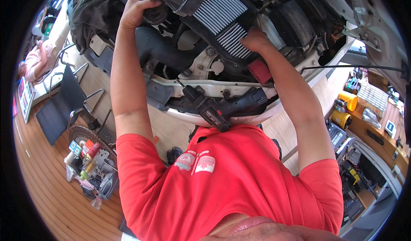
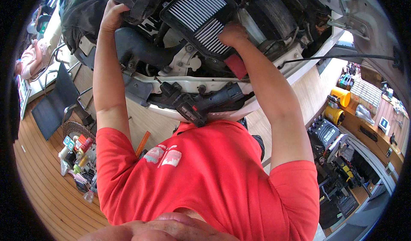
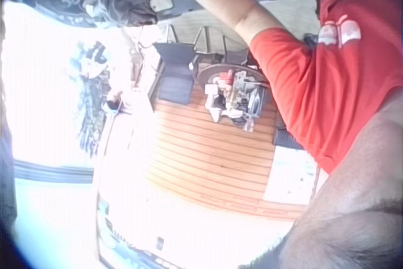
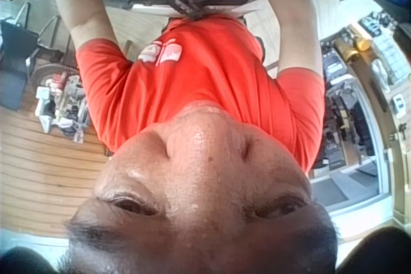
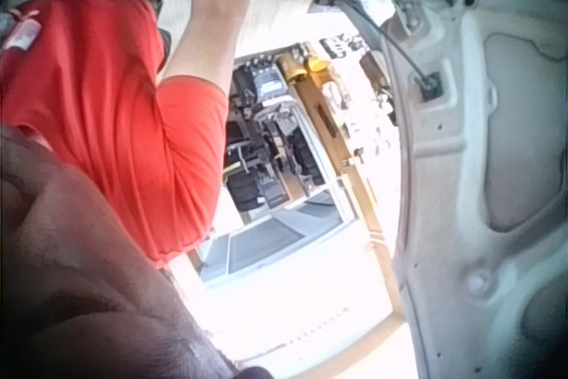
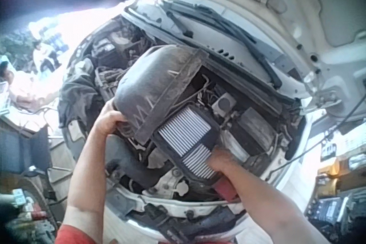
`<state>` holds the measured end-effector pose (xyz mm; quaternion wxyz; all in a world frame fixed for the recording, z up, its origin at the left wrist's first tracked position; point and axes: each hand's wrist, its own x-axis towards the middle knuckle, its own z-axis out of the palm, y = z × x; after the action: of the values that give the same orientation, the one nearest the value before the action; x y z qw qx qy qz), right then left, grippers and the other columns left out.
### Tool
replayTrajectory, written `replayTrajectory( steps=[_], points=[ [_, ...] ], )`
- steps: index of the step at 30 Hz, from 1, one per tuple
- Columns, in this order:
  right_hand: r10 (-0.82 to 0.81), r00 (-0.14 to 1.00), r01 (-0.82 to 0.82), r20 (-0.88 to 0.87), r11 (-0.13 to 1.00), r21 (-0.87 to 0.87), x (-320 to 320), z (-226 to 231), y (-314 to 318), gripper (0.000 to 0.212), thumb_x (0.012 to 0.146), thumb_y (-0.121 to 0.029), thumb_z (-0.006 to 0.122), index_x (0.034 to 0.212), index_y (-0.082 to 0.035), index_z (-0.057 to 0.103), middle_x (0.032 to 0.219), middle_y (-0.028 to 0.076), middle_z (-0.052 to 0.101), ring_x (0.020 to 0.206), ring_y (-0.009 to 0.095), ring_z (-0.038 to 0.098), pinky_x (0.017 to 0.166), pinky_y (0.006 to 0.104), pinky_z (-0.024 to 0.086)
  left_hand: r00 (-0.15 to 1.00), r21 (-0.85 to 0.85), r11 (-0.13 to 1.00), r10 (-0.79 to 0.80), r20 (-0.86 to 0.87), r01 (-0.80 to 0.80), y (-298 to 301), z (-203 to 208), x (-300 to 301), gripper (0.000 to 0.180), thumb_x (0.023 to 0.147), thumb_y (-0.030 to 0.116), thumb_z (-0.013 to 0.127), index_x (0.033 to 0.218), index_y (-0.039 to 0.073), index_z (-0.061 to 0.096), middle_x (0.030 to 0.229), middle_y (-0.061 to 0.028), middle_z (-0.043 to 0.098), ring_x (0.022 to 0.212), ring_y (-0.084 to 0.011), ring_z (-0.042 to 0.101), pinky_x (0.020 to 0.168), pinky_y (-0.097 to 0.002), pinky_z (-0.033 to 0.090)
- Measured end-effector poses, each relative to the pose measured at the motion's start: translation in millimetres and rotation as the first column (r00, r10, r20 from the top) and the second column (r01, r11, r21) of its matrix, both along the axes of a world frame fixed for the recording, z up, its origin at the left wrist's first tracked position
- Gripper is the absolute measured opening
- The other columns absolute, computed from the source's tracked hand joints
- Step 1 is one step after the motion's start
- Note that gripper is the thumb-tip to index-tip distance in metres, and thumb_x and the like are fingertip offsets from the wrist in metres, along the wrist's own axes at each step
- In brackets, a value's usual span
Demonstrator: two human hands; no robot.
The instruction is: The person removes a car's air filter using a power drill, then cleans it with a pressure washer. They remove the air filter housing, extract the filter, and spray it with water to remove debris before inspecting it.
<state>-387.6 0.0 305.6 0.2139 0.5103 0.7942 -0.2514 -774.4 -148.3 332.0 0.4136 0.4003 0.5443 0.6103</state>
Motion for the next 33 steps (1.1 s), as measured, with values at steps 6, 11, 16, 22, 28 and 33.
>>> replayTrajectory(
  steps=[6,11,16,22,28,33],
  points=[
    [0.183,0.977,-0.189,0.107,0.98,0.057,-1.5,-3.2,-19.9,0.048,0.085,-0.02,0.049,0.122,0.01,0.057,0.133,0.029,0.051,0.125,0.044,0.047,0.105,0.0527,0.036,0.995,-0.019,1.0,-0.008,-0.104,0.006,0.4,-2.6,-3.8,0.042,0.068,0.005,0.062,0.11,-0.001,0.064,0.101,-0.0052,0.068,0.093,-0.0194,0.064,0.082,-0.0312,0.049],
    [0.189,0.981,-0.192,0.038,0.969,0.156,0.3,1.7,-18.9,0.051,0.082,-0.016,0.052,0.125,0.01,0.047,0.129,0.032,0.051,0.121,0.044,0.05,0.104,0.0518,0.037,0.998,-0.053,0.999,-0.009,-0.065,0.006,-0.3,-9.2,-12.9,0.042,0.069,0.004,0.063,0.11,-0.002,0.064,0.102,-0.006,0.068,0.094,-0.0197,0.064,0.084,-0.0319,0.049],
    [0.056,0.996,-0.039,-0.07,0.973,0.228,7.0,3.6,-26.6,0.051,0.079,-0.019,0.065,0.119,0.006,0.046,0.116,0.032,0.059,0.109,0.043,0.059,0.097,0.0463,0.046,0.997,-0.007,1.0,0.001,-0.074,-0.001,2.4,-2.6,-2.7,0.04,0.07,0.004,0.063,0.11,-0.002,0.065,0.101,-0.0063,0.068,0.093,-0.0195,0.064,0.083,-0.0323,0.05],
    [0.107,0.904,0.053,-0.414,0.932,0.358,12.0,33.1,-35.2,0.055,0.078,-0.02,0.075,0.121,-0.001,0.046,0.113,0.029,0.061,0.106,0.045,0.059,0.089,0.0476,0.049,0.996,-0.003,0.998,-0.055,-0.068,0.055,-5.1,-15.3,-18.9,0.045,0.07,0.007,0.066,0.114,-0.001,0.062,0.103,-0.0067,0.068,0.095,-0.0194,0.063,0.086,-0.0328,0.049],
    [0.322,0.824,-0.119,-0.466,0.903,0.412,8.7,61.9,4.0,0.052,0.08,-0.026,0.073,0.12,0.003,0.055,0.107,0.028,0.064,0.103,0.046,0.059,0.088,0.0452,0.05,0.984,0.116,0.993,-0.005,0.18,-0.017,-0.7,59.8,46.0,0.058,0.059,-0.002,0.067,0.116,-0.001,0.06,0.101,-0.0077,0.068,0.089,-0.0177,0.065,0.081,-0.0314,0.052],
    [0.295,0.887,-0.114,-0.354,0.885,0.452,1.8,150.1,-0.7,0.044,0.082,-0.031,0.069,0.108,0.004,0.065,0.103,0.028,0.065,0.102,0.042,0.062,0.09,0.0468,0.049,0.976,0.121,0.992,0.005,0.218,-0.032,-5.3,48.3,31.9,0.059,0.059,-0.003,0.067,0.118,-0.001,0.058,0.103,-0.0087,0.067,0.092,-0.0186,0.065,0.083,-0.0326,0.052]
  ],
)
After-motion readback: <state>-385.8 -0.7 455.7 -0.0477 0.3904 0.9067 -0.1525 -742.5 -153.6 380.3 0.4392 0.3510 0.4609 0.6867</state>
